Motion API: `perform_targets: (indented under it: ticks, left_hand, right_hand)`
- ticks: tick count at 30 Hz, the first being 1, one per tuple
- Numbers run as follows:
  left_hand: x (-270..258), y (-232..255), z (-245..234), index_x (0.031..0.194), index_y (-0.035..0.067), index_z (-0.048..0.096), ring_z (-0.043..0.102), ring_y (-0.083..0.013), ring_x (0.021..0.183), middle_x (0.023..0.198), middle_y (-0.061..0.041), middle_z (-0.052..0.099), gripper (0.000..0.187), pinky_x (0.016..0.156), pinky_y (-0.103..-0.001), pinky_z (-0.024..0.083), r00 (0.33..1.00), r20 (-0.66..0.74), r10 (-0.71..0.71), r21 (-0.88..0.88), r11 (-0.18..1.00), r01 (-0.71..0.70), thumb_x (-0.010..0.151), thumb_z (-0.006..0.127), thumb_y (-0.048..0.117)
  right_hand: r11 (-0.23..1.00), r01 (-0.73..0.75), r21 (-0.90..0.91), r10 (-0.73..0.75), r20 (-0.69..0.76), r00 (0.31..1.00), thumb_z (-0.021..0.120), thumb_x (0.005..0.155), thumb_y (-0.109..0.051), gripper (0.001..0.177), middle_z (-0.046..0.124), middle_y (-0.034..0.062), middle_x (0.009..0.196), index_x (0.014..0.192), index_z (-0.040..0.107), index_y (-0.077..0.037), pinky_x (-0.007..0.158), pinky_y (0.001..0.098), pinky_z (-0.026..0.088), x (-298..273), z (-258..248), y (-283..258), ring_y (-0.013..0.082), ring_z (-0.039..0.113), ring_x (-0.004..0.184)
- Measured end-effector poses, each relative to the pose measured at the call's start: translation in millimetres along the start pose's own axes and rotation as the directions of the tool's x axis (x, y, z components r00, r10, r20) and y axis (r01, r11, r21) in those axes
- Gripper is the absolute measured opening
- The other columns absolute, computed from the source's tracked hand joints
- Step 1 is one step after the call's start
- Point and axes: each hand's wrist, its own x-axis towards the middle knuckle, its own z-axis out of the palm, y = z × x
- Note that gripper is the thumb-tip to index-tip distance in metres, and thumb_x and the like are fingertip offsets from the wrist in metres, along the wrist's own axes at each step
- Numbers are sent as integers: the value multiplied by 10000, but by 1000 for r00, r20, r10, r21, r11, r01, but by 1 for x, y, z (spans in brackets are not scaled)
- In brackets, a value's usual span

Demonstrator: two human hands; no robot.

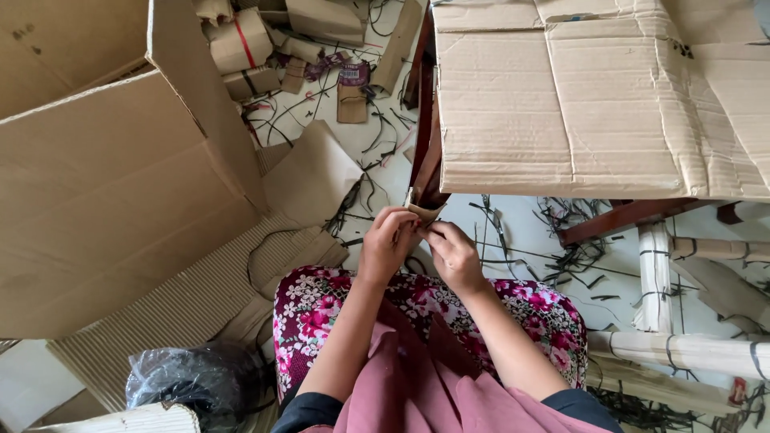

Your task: Wrapping wooden furniture legs with cardboard strips and cutting them to size using scissors for protection.

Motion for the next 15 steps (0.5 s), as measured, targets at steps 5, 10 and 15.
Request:
perform_targets:
  ticks: [5, 10, 15]
  left_hand:
    - [2, 0, -2, 1066, 220, 682, 721, -254, 839, 1021, 28, 712, 110, 724, -384, 603, 995, -80, 56, 131, 990, -46, 978, 683, 153]
    - [-12, -10, -10, 1084, 150, 690, 721, -261, 945, 963, -72, 724, 202, 813, -400, 553, 925, -85, -371, -67, 928, 367, 1034, 656, 342]
    - [-33, -13, 7, 1056, 102, 822, 690, -113, 805, 765, -90, 781, 149, 772, -313, 564, 799, 310, -514, -365, 712, 600, 968, 727, 176]
  right_hand:
    - [997, -83, -4, 83, 79, 993, 664, 950, 23, 117, 657, 57, 925, 985, 726, -71, 726, 371, 590, -4, 11, 5, 259, 703, 824]
    - [936, -311, 163, 277, 200, 940, 634, 934, 66, 117, 627, 100, 860, 955, 703, -25, 717, 415, 574, 9, -4, -10, 320, 691, 794]
    - [882, -395, 258, 361, 170, 917, 651, 992, -52, 65, 632, 106, 870, 979, 711, -29, 763, 403, 561, 16, -7, -24, 340, 695, 838]
